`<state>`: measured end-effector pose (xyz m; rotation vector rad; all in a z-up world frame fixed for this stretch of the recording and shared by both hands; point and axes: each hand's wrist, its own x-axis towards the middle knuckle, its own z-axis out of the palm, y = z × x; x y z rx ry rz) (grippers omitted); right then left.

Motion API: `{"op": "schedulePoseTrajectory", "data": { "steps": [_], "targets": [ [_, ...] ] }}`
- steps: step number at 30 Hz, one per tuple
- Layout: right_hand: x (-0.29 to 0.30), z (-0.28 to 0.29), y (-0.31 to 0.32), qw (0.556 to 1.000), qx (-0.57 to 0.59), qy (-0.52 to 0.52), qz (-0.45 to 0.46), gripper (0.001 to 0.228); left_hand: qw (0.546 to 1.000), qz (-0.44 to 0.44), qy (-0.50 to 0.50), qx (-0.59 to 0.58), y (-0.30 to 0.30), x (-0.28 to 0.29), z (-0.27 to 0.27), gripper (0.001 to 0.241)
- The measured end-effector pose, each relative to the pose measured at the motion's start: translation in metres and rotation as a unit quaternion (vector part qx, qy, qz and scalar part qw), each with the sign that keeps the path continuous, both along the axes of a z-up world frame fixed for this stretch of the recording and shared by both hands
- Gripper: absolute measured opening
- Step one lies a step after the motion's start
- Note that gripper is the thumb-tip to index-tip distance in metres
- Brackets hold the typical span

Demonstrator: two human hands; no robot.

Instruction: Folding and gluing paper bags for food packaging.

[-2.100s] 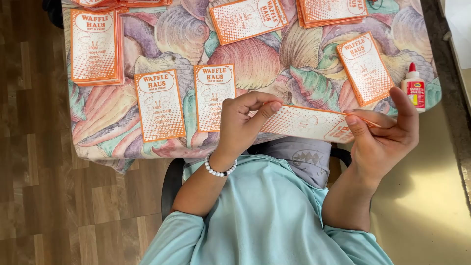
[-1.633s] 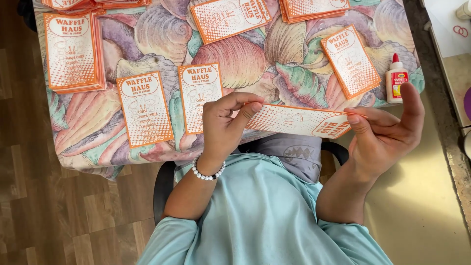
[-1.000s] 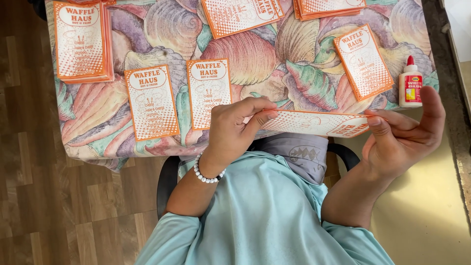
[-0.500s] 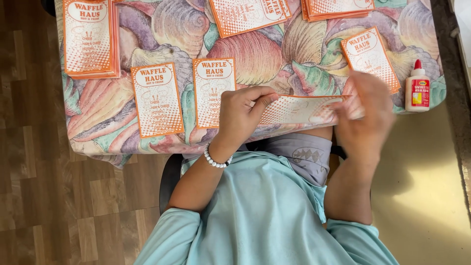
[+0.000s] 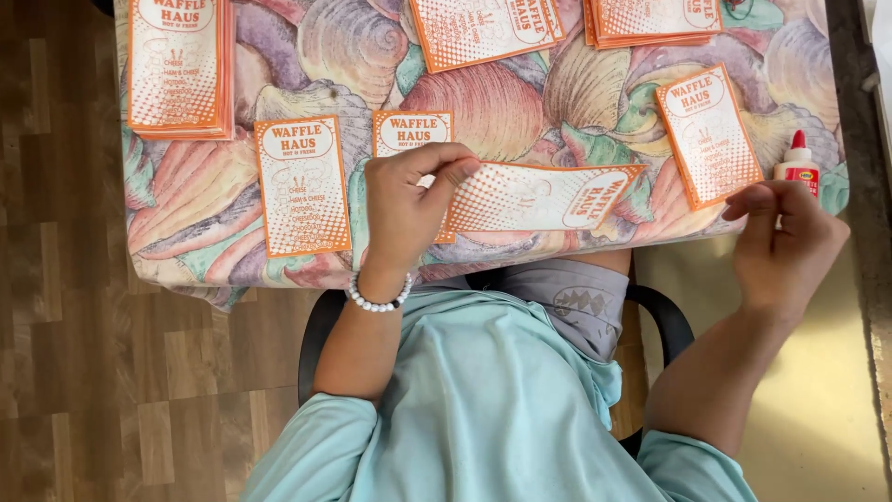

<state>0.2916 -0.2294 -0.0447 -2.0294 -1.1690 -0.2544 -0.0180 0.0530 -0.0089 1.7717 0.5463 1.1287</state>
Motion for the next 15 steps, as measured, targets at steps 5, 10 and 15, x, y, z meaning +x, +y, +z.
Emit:
{"op": "schedulePoseTrajectory", "data": {
  "steps": [5,10,15],
  "targets": [
    [-0.046,0.010,0.063,0.976,0.138,0.112,0.125,0.011,1.000,-0.002,0.004,0.006,-0.001,0.002,0.008,0.007],
    [-0.071,-0.021,0.123,0.875,0.194,0.332,0.294,0.080,1.000,-0.012,0.012,0.005,-0.001,0.008,0.005,0.007],
    [-0.076,-0.025,0.134,0.882,0.207,0.407,0.114,0.015,1.000,-0.005,0.015,0.004,0.001,0.011,0.004,0.008]
  ]
}}
